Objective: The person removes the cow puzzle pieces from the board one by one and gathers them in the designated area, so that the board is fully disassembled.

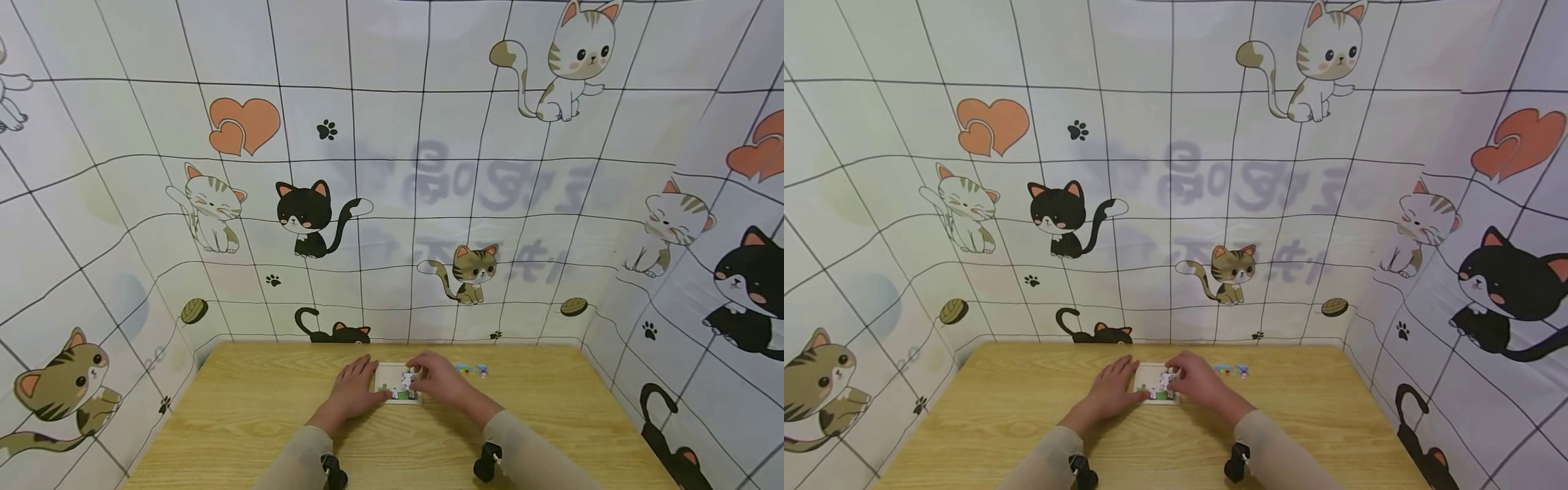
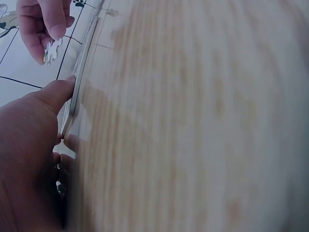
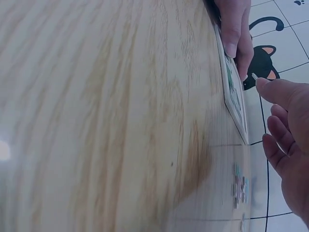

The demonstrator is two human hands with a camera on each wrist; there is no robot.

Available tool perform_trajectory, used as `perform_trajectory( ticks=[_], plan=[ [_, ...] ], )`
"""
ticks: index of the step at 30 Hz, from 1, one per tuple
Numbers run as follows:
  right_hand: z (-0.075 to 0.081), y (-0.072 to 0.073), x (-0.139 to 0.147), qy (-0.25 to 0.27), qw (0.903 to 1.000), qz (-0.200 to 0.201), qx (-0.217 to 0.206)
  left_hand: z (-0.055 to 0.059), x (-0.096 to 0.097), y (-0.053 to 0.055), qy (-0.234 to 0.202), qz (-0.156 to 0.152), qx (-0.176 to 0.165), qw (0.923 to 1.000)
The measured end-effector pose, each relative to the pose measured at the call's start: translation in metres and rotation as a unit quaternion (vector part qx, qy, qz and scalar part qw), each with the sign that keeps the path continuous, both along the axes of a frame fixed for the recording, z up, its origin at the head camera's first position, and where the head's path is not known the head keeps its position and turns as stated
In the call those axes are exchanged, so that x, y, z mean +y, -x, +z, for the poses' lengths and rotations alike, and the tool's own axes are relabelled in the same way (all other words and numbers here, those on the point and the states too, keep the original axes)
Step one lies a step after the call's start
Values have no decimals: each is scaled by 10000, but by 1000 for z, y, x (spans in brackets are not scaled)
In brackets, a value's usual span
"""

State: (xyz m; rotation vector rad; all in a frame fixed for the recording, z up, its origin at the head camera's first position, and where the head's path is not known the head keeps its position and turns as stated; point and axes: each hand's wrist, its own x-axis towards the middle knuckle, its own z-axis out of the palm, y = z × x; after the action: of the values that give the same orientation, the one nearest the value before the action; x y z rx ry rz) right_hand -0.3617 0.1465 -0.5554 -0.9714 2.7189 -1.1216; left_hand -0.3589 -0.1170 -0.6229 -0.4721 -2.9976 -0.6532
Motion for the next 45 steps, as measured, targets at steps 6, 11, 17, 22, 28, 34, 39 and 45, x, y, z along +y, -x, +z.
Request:
perform_trajectory(
  ticks=[6,11,17,22,28,34,39,45],
  plan=[
    [2,-4,12,226,9996,-24,157,0,1,-1,-18,-3,-14,10000],
    [4,-7,24,254,9994,-156,172,3,1,-3,-27,3,-11,10000],
    [2,-7,37,236,9986,-379,279,6,2,-4,-92,-41,109,9999],
    [2,-10,46,236,9985,-487,116,3,1,-3,-42,-19,63,10000],
    [4,-14,56,294,9982,-524,62,5,2,-6,-182,-79,93,9998],
    [4,-16,68,297,9978,-596,52,8,2,-9,-165,-110,152,9997],
    [2,-18,80,226,9971,-726,15,10,3,-11,-134,-115,151,9997],
    [2,-21,93,123,9958,-895,-152,10,2,-11,-98,-120,84,9998]
  ],
)
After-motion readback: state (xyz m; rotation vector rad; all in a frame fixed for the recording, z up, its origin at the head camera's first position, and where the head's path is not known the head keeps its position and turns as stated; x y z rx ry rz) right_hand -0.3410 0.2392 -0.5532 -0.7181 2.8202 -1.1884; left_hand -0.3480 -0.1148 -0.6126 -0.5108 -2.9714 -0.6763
